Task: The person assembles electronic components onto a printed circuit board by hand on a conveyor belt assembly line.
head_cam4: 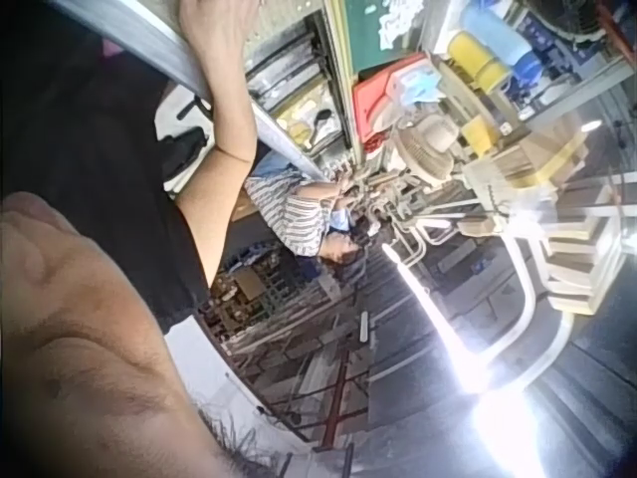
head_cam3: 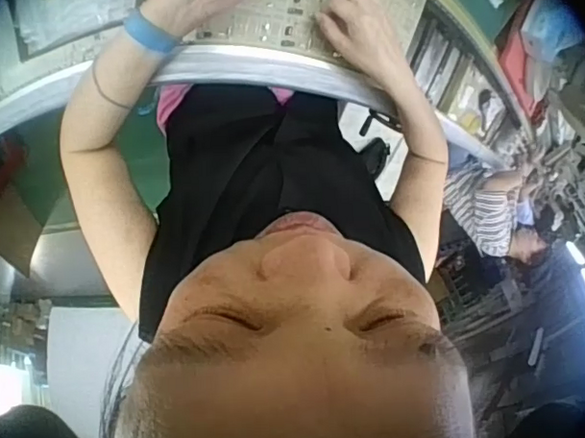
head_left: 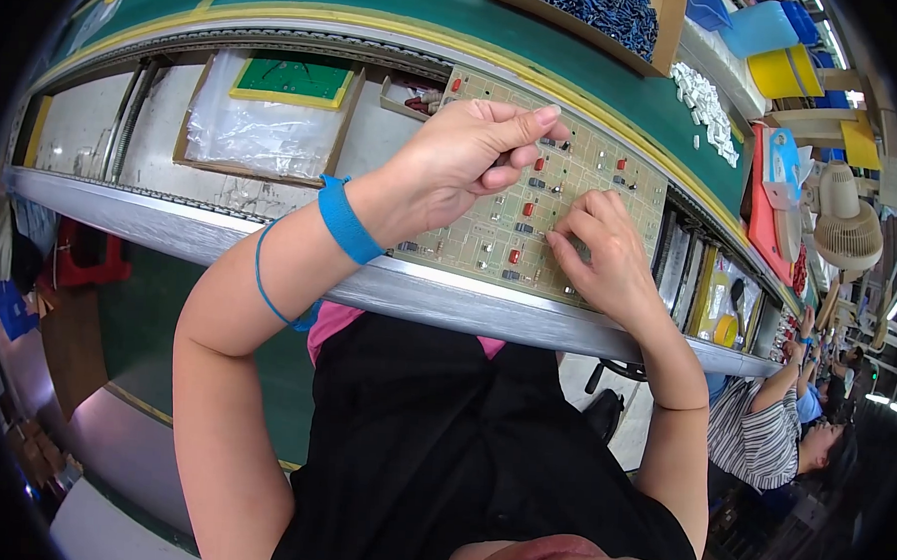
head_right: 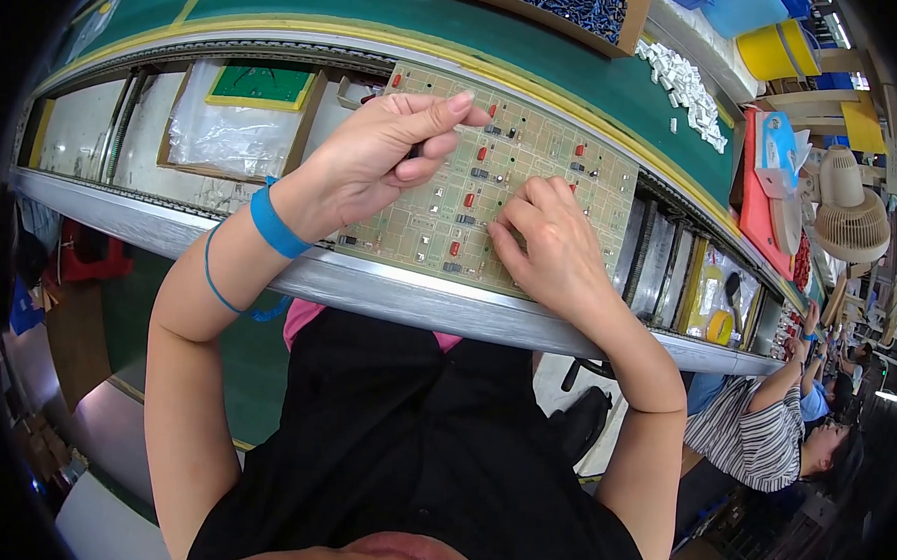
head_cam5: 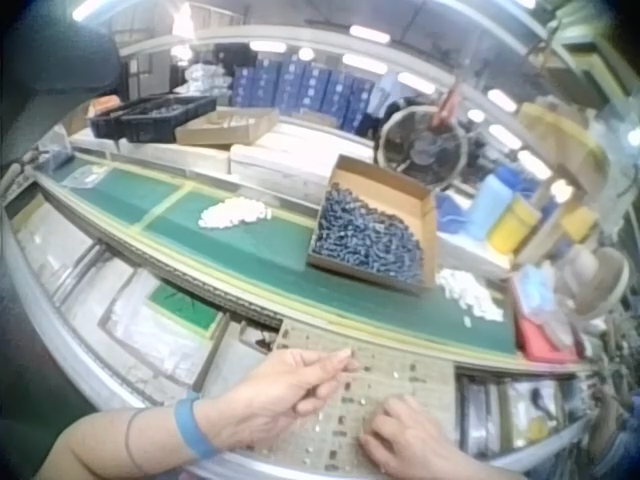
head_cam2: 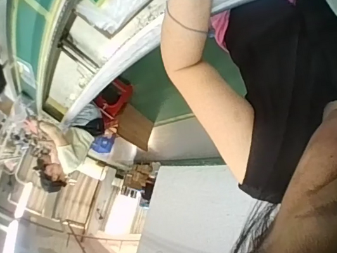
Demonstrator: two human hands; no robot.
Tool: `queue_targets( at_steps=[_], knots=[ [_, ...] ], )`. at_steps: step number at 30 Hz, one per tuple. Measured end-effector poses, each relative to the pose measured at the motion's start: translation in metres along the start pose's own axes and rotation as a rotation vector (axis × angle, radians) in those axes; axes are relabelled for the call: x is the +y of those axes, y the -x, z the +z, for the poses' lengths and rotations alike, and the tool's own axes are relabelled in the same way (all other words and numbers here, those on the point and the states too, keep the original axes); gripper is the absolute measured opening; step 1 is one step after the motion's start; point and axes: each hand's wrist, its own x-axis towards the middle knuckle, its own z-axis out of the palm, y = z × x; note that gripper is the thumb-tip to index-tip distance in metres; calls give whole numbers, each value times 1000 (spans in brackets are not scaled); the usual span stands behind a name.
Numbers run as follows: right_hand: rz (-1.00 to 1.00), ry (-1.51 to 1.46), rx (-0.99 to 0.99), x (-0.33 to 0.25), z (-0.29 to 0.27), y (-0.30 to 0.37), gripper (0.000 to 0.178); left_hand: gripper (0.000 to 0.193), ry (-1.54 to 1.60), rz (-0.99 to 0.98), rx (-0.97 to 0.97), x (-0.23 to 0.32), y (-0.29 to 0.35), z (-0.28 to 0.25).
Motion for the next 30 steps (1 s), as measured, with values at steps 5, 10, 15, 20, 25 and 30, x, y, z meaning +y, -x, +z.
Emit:
queue_targets(
  at_steps=[5,10,15,20,25,30],
  knots=[
    [-12,4,-2,1,1,0,11,32,15,37,-9,-3,-1,-2],
    [-15,43,-27,1,0,-1,13,28,41,18,-19,-3,-3,-1],
    [-36,-63,81,2,-13,-9,11,33,54,-5,-82,-2,-1,-2],
    [88,-358,270,2,-19,-27,16,37,24,-49,-201,-4,-1,-1],
    [96,-471,246,3,-13,-34,14,38,15,-104,-245,-5,-1,0],
    [68,-409,261,4,-18,-21,11,32,127,49,24,-6,-6,-3]
  ],
)
